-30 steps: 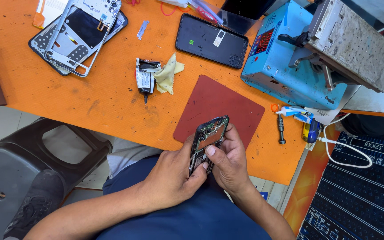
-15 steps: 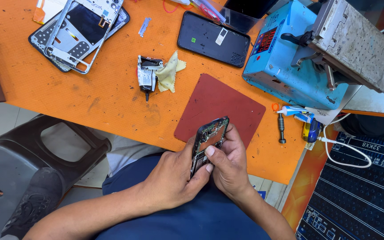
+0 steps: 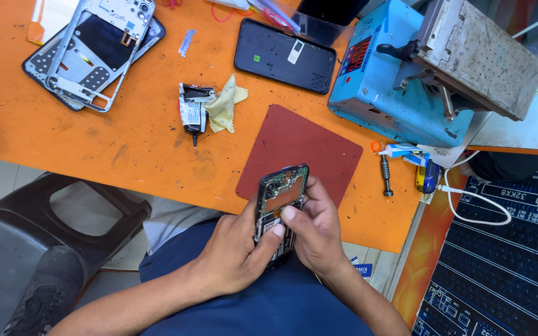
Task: The person assembles a mobile phone by placing a screen panel onto a phone body, pressing the edges together, and using a screwdriver to secure internal components.
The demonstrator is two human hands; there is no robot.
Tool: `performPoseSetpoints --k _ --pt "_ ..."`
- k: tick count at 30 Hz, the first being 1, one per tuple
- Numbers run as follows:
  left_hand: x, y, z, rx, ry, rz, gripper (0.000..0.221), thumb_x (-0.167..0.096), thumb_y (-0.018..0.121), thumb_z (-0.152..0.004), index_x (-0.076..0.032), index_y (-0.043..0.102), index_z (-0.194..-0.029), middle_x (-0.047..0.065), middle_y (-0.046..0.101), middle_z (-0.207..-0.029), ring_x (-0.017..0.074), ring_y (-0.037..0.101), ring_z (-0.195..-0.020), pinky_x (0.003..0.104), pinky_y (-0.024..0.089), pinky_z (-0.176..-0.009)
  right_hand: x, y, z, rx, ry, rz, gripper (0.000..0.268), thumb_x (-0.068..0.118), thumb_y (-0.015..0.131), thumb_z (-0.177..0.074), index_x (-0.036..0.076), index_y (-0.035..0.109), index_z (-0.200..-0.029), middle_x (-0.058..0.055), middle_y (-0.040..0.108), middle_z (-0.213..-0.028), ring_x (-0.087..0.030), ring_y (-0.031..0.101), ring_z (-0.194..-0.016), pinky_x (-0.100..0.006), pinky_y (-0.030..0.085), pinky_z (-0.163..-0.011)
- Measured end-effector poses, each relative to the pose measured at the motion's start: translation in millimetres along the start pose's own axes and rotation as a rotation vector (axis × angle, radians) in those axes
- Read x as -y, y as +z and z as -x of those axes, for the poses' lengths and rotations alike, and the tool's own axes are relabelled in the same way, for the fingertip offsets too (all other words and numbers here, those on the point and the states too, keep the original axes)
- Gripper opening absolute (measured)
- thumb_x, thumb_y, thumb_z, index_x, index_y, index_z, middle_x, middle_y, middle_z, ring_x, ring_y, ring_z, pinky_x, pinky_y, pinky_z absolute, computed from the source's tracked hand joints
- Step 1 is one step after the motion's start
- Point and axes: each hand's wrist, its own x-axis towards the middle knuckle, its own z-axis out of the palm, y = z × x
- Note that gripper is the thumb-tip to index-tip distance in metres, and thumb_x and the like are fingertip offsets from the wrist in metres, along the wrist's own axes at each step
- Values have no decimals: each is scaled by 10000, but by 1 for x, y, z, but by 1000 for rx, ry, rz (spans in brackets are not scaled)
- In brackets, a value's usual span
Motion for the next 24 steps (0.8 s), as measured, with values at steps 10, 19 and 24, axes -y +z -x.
performPoseSetpoints --k 10,19,24 --pt "6 -3 2 24 91 41 393 -179 595 -997 20 493 -1321 122 703 -729 270 758 -645 370 573 -584 -6 -12 3 34 -50 -190 462 32 536 -1027 -21 425 -1472 -168 635 -1320 -223 621 -1240 -391 480 -1103" --pt "0 -4 2 62 93 47 438 -172 598 -985 27 468 -1352 127 691 -715 280 742 -632 369 560 -576 6 0 4 24 -57 -184 521 34 558 -1033 53 325 -1499 -193 662 -1248 -231 656 -1172 -398 524 -1041" --pt "0 -3 1 82 16 46 473 -177 603 -965 17 452 -1369 126 683 -684 274 737 -604 367 552 -554 4 -1 0 25 -72 -197 525 0 549 -1032 54 326 -1505 -181 659 -1237 -226 659 -1150 -386 533 -1020"
